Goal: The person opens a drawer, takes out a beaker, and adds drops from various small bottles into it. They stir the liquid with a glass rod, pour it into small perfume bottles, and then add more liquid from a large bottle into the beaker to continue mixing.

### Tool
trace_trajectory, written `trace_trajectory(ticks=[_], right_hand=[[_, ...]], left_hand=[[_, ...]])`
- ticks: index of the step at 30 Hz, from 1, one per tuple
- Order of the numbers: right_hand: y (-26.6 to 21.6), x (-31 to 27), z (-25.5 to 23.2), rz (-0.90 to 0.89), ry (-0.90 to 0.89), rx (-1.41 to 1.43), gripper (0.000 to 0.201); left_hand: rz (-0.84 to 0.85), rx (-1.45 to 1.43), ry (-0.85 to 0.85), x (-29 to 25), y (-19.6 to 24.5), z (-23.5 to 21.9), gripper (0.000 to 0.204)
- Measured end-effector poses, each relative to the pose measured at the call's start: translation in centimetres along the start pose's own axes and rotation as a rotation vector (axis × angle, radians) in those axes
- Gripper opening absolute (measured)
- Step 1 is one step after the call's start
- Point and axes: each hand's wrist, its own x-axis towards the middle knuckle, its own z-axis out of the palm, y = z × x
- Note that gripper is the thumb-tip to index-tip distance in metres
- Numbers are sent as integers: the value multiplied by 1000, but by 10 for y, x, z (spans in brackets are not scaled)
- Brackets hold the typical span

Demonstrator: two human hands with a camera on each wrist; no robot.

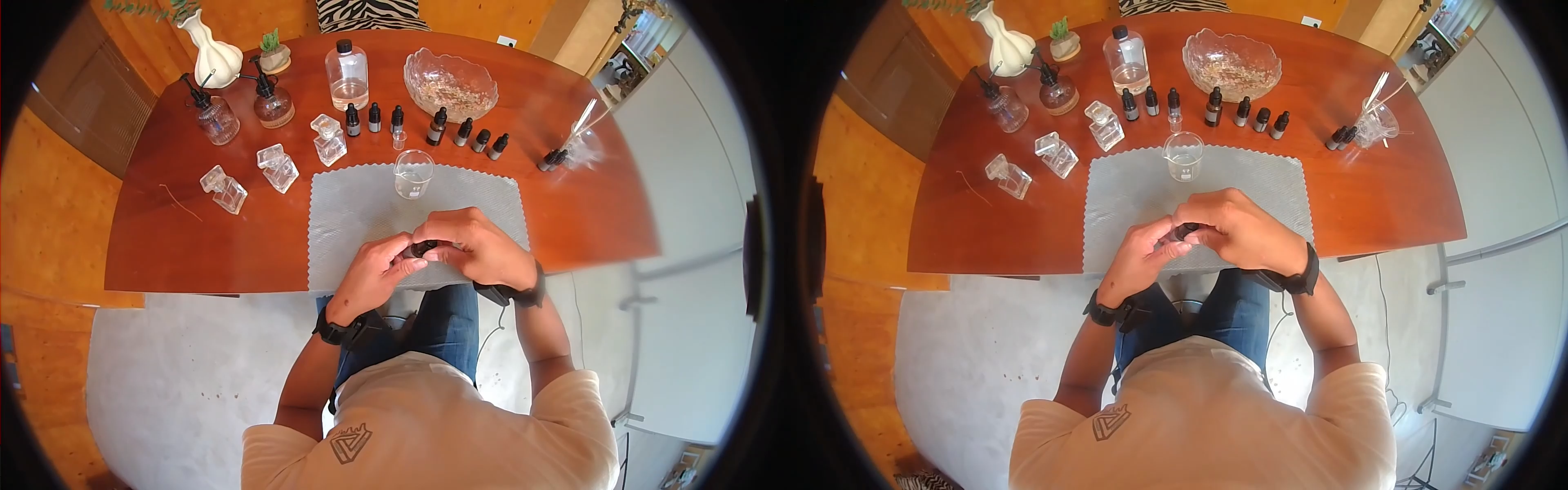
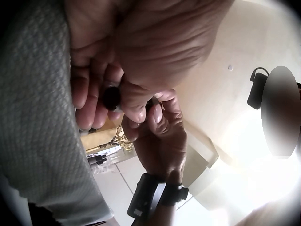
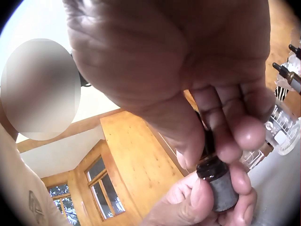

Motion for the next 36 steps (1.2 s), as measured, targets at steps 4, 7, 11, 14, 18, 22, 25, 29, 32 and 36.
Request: trace_trajectory(ticks=[4,7,11,14,18,22,25,29,32,36], right_hand=[[3,-1,-3,5,-55,39,26],[3,-1,-3,80,-78,-87,23],[4,-8,5,274,-48,-335,21],[-1,-6,7,193,104,-114,24],[12,-8,10,12,127,-122,28],[0,-9,4,240,63,-350,25],[-3,-3,6,148,168,-111,25],[6,-7,9,95,127,-305,25],[-2,-8,6,305,80,-336,22],[4,-5,9,43,138,-38,18]], left_hand=[[-17,-28,-40,0,-8,-1,26],[-1,-22,-28,1,2,-1,27],[10,14,-47,2,2,-3,28],[41,-68,21,1,1,-2,27],[0,-35,16,1,2,0,27],[14,-56,30,2,3,2,27],[28,-2,30,1,-4,-1,27],[7,-2,30,1,5,0,26],[25,-60,26,1,1,2,26],[29,-22,37,0,3,0,27]])
